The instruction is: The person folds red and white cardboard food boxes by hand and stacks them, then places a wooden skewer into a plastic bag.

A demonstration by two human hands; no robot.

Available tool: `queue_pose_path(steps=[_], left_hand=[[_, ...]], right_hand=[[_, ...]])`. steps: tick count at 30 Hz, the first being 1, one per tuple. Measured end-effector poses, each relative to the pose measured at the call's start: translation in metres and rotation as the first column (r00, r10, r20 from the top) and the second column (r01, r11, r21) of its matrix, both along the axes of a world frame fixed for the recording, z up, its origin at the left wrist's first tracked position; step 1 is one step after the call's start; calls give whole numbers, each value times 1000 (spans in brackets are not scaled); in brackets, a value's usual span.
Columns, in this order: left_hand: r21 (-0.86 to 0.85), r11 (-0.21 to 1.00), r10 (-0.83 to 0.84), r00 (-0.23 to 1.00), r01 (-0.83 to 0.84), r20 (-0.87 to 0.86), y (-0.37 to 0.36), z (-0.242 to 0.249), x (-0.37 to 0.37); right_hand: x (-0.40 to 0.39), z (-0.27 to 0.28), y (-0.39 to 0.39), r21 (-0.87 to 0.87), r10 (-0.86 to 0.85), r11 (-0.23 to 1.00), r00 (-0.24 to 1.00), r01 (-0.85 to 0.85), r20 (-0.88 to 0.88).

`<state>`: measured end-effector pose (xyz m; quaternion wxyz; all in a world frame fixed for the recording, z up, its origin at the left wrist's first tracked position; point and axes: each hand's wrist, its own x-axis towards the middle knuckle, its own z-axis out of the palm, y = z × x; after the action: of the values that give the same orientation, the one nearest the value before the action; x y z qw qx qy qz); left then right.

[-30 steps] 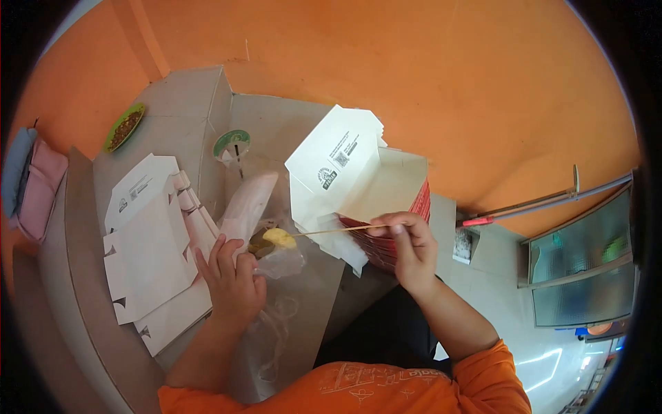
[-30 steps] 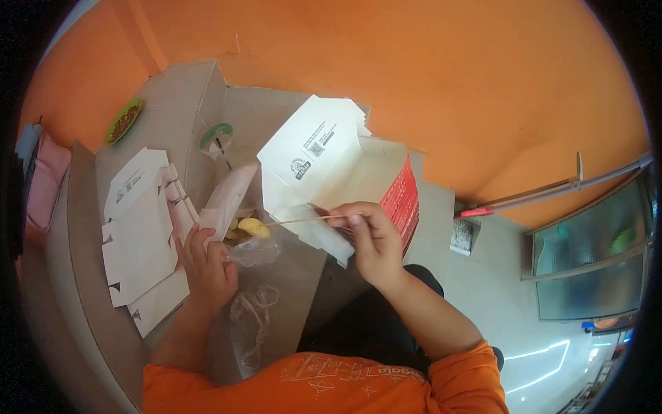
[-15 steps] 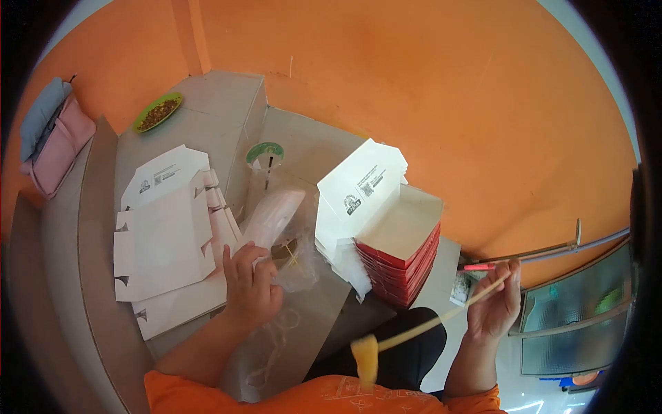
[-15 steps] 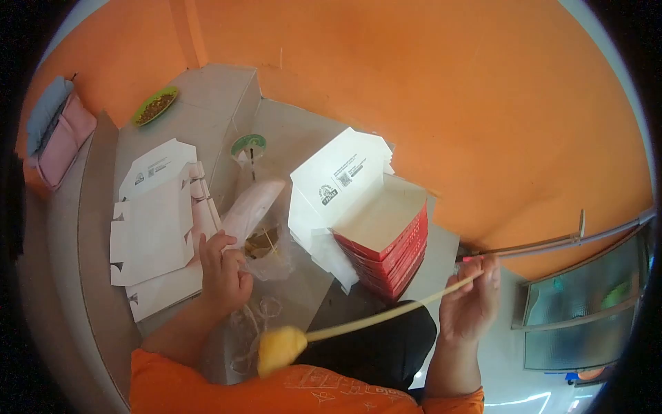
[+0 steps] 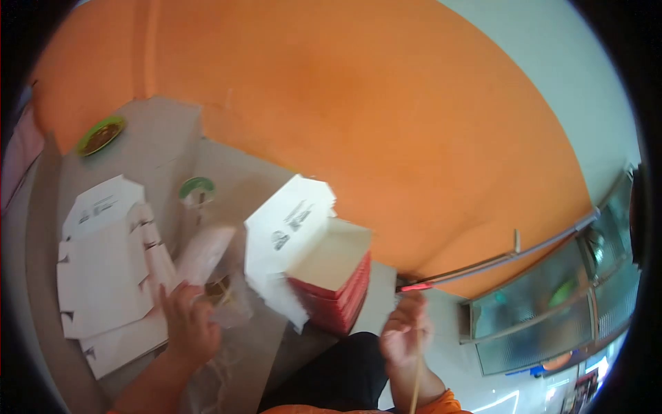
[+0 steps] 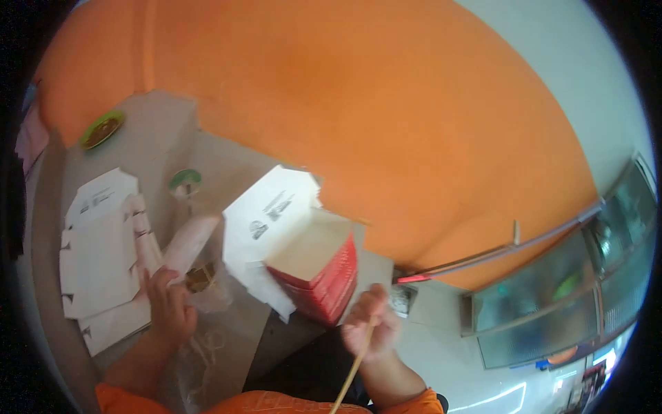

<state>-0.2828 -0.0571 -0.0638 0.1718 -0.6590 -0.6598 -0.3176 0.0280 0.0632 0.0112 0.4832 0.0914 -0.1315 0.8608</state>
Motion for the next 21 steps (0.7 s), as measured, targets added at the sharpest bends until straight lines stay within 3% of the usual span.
queue_pose_path(steps=[4, 8, 12, 14, 16, 18, 19, 20, 21], left_hand=[[-38, 998, 42, 999, -42, -5, 1, 0, 4], [-43, 998, 35, 999, -36, -31, 0, 2, 4], [-39, 999, 19, 1000, -19, -8, 1, 1, 6], [-27, 999, 40, 999, -41, -11, 1, 2, 5], [-39, 998, 44, 999, -44, -1, 0, 4, 5], [-31, 998, 48, 999, -48, 5, 1, 5, 4], [-42, 998, 46, 997, -44, 66, 1, 4, 4], [-53, 998, 44, 991, -37, 126, 0, 3, 4], [-58, 997, 58, 991, -51, 123, 0, 1, 4]], right_hand=[[-14, -5, -7, -107, 193, 975, 980, -196, -38], [-23, -4, -12, -140, 229, 960, 967, -244, -113], [-24, -8, -15, -171, 266, 947, 963, -270, -47], [-27, -10, -13, -193, 243, 955, 968, -227, 66], [-26, -20, 2, -184, 116, 979, 986, -92, 120], [-26, -29, 19, -50, -155, 980, 903, 190, 400], [-28, -29, 21, 153, -324, 946, 802, 286, 502], [-34, -30, 19, 146, -308, 951, 807, 272, 503], [-45, -32, 15, 396, -471, 875, 676, 277, 567]])
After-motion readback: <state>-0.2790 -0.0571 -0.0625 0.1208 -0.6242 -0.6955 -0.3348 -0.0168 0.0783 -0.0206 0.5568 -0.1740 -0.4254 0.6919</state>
